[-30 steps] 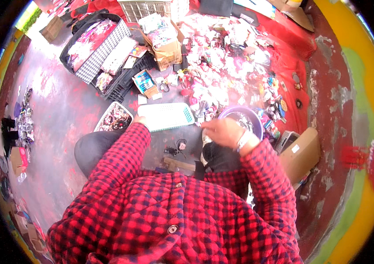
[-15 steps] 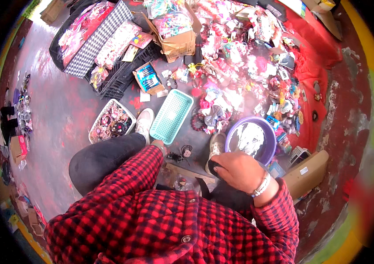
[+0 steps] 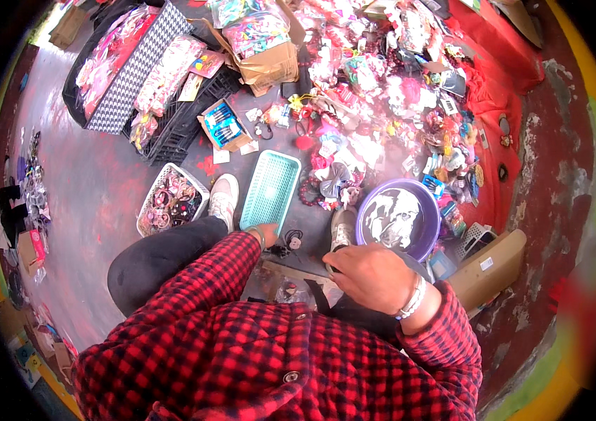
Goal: The person sorts through a large pile of hair accessories and small packaged items on the floor, picking up and examining hair ties and a small fabric item before placing them into different containers.
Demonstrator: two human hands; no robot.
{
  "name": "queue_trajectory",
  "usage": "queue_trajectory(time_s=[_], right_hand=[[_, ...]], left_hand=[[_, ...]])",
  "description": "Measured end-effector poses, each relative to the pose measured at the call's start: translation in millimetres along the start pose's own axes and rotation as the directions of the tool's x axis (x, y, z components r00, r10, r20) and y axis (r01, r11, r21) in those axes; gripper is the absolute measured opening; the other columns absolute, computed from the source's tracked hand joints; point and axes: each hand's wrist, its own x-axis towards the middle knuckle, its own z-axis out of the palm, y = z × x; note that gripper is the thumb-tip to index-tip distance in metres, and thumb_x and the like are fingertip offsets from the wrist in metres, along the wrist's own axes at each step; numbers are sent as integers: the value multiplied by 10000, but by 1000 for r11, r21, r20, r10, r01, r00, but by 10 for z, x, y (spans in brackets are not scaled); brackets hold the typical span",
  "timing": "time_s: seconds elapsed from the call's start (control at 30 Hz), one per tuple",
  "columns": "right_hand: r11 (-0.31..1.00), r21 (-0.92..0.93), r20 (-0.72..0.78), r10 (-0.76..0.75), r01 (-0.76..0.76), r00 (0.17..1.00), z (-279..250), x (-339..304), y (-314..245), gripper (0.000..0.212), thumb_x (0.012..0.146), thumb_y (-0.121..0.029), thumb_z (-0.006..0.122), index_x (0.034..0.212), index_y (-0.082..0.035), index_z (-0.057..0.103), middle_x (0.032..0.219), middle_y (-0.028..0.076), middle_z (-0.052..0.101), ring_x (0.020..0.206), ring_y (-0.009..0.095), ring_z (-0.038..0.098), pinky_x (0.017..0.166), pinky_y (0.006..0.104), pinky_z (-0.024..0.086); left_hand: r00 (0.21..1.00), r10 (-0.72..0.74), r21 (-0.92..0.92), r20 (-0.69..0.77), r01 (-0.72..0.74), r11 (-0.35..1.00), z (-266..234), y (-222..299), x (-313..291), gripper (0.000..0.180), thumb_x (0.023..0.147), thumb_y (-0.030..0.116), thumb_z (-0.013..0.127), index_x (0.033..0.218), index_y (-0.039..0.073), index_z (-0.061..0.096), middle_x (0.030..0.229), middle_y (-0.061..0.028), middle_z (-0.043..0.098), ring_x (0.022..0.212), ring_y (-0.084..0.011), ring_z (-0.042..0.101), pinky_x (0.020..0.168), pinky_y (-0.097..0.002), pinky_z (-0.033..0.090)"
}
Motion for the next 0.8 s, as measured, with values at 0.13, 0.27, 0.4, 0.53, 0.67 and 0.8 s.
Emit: queue_trajectory(time_s=[0.13,0.27,0.4,0.53,0.67,0.8], right_hand=[[999,-46,69,23,-20,997,0,21,10,263,754,-146,540,988,-28,560,874,148,592,810,314,572,704,397,458],[962,-271,379,126,-21,917,-156,413,350,278,761,-220,538,1000,-86,588,886,159,602,831,338,582,741,422,461],[754,-657,288,252,-1,924,-236,1627,1126,303,754,-273,542,1025,-160,619,858,140,627,828,310,596,733,421,465],[750,-658,252,128,73,959,180,2839,1591,296,752,-289,480,875,-59,621,856,159,620,814,343,585,747,428,457],[837,-517,100,268,-180,958,1093,3376,2099,386,751,-336,495,1019,-75,591,1038,186,578,977,339,544,843,392,436],[880,-407,76,298,-243,952,1740,3669,2304,457,804,-377,444,1177,-118,501,1255,203,413,1137,340,426,923,444,375]], left_hand=[[955,249,368,159,-292,883,-235,-70,166,243,776,180,472,861,15,629,864,-191,613,867,-346,583,794,-422,448],[925,173,16,-338,-178,984,-1452,116,-239,208,790,188,462,749,45,607,780,-186,600,724,-342,583,664,-409,467],[640,192,45,-744,-239,970,-2951,509,-1684,196,838,210,479,841,31,559,709,-172,561,677,-335,560,586,-414,429],[424,257,180,-869,-213,960,-3355,773,-3074,140,827,103,512,906,2,569,721,-149,567,671,-291,555,623,-343,437],[498,256,110,-828,-304,946,-3052,575,-2977,132,796,90,555,877,-11,582,728,-162,583,673,-287,570,627,-343,447],[609,284,176,-740,-233,957,-3051,431,-2723,144,774,69,569,881,-27,578,745,-160,593,699,-310,573,629,-365,452]])
